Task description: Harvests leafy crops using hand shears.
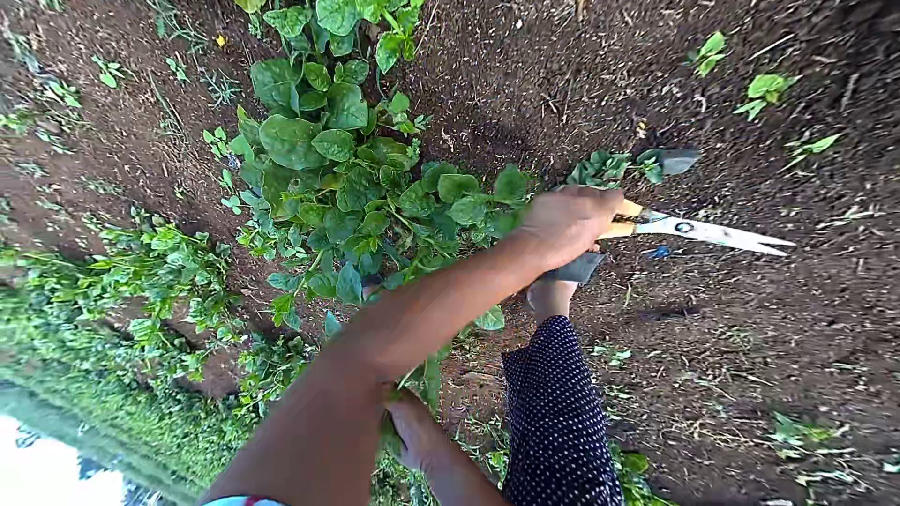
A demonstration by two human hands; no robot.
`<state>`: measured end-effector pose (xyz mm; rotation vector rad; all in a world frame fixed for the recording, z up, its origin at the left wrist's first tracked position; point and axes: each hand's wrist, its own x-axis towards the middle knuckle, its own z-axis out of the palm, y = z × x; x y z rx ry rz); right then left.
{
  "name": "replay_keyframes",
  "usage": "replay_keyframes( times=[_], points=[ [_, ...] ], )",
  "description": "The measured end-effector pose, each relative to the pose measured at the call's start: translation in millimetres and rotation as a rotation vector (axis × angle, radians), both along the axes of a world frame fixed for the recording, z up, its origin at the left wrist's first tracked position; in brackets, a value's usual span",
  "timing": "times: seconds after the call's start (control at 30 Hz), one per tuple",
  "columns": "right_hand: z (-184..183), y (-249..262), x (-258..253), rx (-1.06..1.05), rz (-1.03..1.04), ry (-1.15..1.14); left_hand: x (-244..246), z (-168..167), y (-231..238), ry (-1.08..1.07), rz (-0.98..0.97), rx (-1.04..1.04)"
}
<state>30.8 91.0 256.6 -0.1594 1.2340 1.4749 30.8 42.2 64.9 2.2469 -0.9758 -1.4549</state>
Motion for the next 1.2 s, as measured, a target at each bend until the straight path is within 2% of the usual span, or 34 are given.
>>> replay_keyframes(
  times=[0.07,0.1,0.13,0.23,0.33,0.43,0.57,0.6,0.73,0.83,0.93,1.0,1.1,1.2],
  points=[
    [-21.2,54.6,-102.5,-0.002,-0.597,-0.104,18.8,48.0,47.7,-0.075,0.098,-0.175],
    [-32.3,79.8,-130.6,0.014,-0.759,-0.098,28.3,73.6,76.8,-0.11,0.137,-0.254],
    [-36.9,90.9,-138.3,0.001,-0.81,-0.071,35.8,97.1,107.7,-0.144,0.167,-0.325],
    [-39.8,95.7,-119.2,-0.131,-0.765,-0.009,39.9,141.0,201.8,-0.27,0.172,-0.408],
    [-46.1,103.1,-92.0,-0.252,-0.734,0.044,20.3,151.3,262.1,-0.407,0.148,-0.354],
    [-57.8,113.2,-76.4,-0.308,-0.778,0.115,2.3,152.8,279.9,-0.39,0.173,-0.36],
    [-71.5,114.1,-78.3,-0.26,-1.173,0.116,-13.3,152.4,290.6,-0.356,0.187,-0.357],
    [-71.4,111.3,-76.0,-0.248,-1.21,0.116,-16.3,153.4,292.9,-0.351,0.173,-0.352],
    [-74.7,116.6,-71.0,-0.218,-0.99,0.09,-21.7,159.1,300.0,-0.351,0.096,-0.339],
    [-69.2,125.1,-72.0,-0.308,-0.851,0.058,-0.5,180.2,289.7,-0.306,0.138,-0.135],
    [-60.3,130.9,-70.3,-0.386,-0.699,0.076,62.2,191.0,254.2,0.061,0.26,0.365],
    [-56.8,135.4,-74.2,-0.4,-0.643,0.069,106.7,161.5,233.0,0.327,0.233,0.646],
    [-57.0,139.3,-83.6,-0.445,-0.57,0.001,137.8,91.2,216.6,0.551,0.173,0.81],
    [-60.1,137.8,-89.8,-0.491,-0.517,-0.056,146.2,52.2,209.2,0.715,0.31,1.037]
  ],
)
